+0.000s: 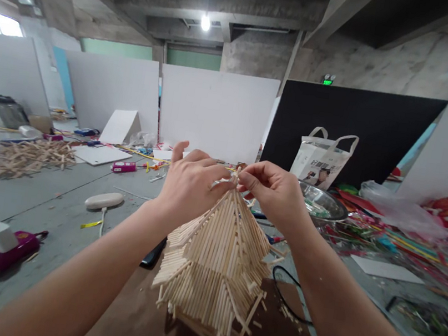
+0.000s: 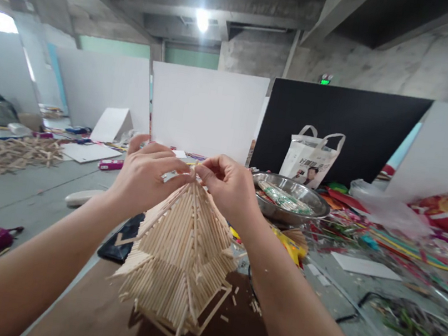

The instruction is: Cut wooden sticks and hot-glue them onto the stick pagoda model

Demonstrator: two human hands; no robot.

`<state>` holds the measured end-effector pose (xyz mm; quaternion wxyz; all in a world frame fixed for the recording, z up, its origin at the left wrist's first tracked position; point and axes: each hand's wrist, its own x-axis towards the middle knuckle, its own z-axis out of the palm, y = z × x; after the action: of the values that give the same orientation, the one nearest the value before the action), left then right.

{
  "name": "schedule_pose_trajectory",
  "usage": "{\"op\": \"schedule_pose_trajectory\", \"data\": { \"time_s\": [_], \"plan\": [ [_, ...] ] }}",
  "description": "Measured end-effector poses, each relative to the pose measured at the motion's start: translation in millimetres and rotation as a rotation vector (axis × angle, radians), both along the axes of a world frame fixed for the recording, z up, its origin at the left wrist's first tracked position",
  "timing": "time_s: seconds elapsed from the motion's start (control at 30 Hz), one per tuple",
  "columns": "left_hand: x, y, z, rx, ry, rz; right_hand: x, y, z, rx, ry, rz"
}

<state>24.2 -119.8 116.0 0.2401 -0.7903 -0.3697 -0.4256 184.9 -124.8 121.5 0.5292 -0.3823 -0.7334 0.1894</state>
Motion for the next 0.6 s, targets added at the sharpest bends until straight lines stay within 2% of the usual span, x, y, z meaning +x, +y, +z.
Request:
{"op": "schedule_pose_trajectory", "data": {
  "time_s": [0.2,0.37,0.5,0.6],
  "plan": [
    [-5,-5,-0.2,-0.065,0.019,-0.033,-1,-1,-1.3,0.038,-0.053,-0.014],
    [-14,-10,0.0,-0.105,-0.014,-0.026,0,-6,-1.7,0.065,-0.066,-0.093],
    [-27,-19,-4.9,-0.081,-0.111,-0.066,19,-25,-6.6,0.035,0.033,-0.166],
    [-37,-30,-16.8,-0.037,-0.243,-0.110,43,-46,-19.6,-0.027,0.076,-0.219]
  ]
}}
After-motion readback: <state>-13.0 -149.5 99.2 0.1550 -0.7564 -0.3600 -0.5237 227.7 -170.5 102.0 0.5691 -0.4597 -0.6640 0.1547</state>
